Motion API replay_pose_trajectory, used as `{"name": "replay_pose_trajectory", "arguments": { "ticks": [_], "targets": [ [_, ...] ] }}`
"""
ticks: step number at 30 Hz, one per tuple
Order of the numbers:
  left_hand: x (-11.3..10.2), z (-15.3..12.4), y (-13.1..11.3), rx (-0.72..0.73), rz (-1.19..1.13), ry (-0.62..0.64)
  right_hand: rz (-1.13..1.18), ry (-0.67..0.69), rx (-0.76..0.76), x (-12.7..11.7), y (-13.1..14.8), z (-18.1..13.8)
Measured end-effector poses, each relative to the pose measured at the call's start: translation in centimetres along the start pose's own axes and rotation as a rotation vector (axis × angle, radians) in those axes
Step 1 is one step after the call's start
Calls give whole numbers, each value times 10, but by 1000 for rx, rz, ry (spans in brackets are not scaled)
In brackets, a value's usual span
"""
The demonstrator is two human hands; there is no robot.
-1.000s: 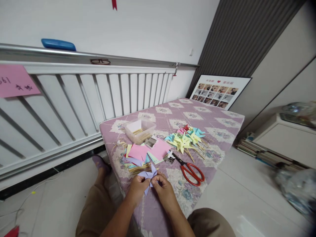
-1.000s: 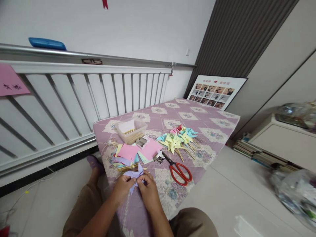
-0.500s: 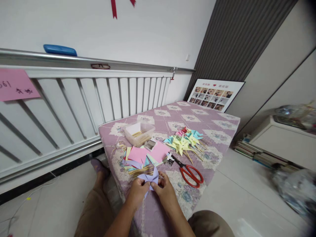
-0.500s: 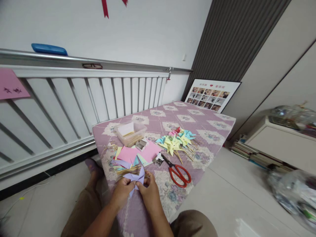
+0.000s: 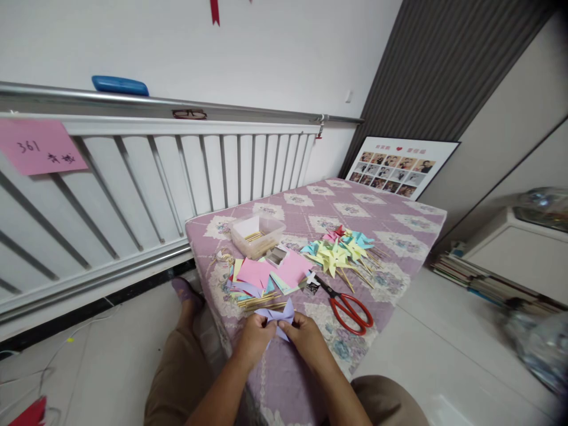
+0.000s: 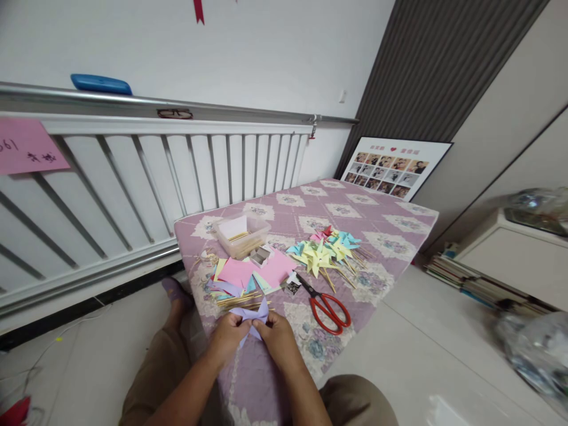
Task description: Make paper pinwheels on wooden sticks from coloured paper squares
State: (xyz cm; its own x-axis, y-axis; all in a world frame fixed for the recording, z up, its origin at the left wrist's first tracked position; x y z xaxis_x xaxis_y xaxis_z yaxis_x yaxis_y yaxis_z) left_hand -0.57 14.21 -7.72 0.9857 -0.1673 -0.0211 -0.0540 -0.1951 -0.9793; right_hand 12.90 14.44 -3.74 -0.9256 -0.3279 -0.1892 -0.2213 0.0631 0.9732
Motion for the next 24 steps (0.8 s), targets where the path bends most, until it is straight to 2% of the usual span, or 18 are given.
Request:
{"name": "replay_pose_trajectory", "arguments": {
  "ticks": [7, 15, 24],
  "targets": [
    [1, 1, 3, -18, 1, -4, 36, 0, -8, 2, -11, 4],
    [0, 5, 7, -23, 11, 7, 65, -8, 4, 1, -9, 3],
    [3, 1, -4, -8, -6, 31, 103, 17, 12, 3, -9, 3]
  ]
}}
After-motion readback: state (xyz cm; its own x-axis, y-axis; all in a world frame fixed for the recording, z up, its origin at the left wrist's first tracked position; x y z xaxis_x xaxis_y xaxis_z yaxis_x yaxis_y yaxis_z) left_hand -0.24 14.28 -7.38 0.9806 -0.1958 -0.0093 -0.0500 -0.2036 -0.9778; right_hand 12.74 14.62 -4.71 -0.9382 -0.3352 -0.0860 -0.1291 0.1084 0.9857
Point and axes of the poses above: each hand's wrist, its own z-axis towards the middle knuckle, its own x-axis out of the palm, y = z × x, the point moved 3 cm from there along z, towards the middle knuckle, and after that the axes turned 12 degrees about y, right-handed, at the moved point
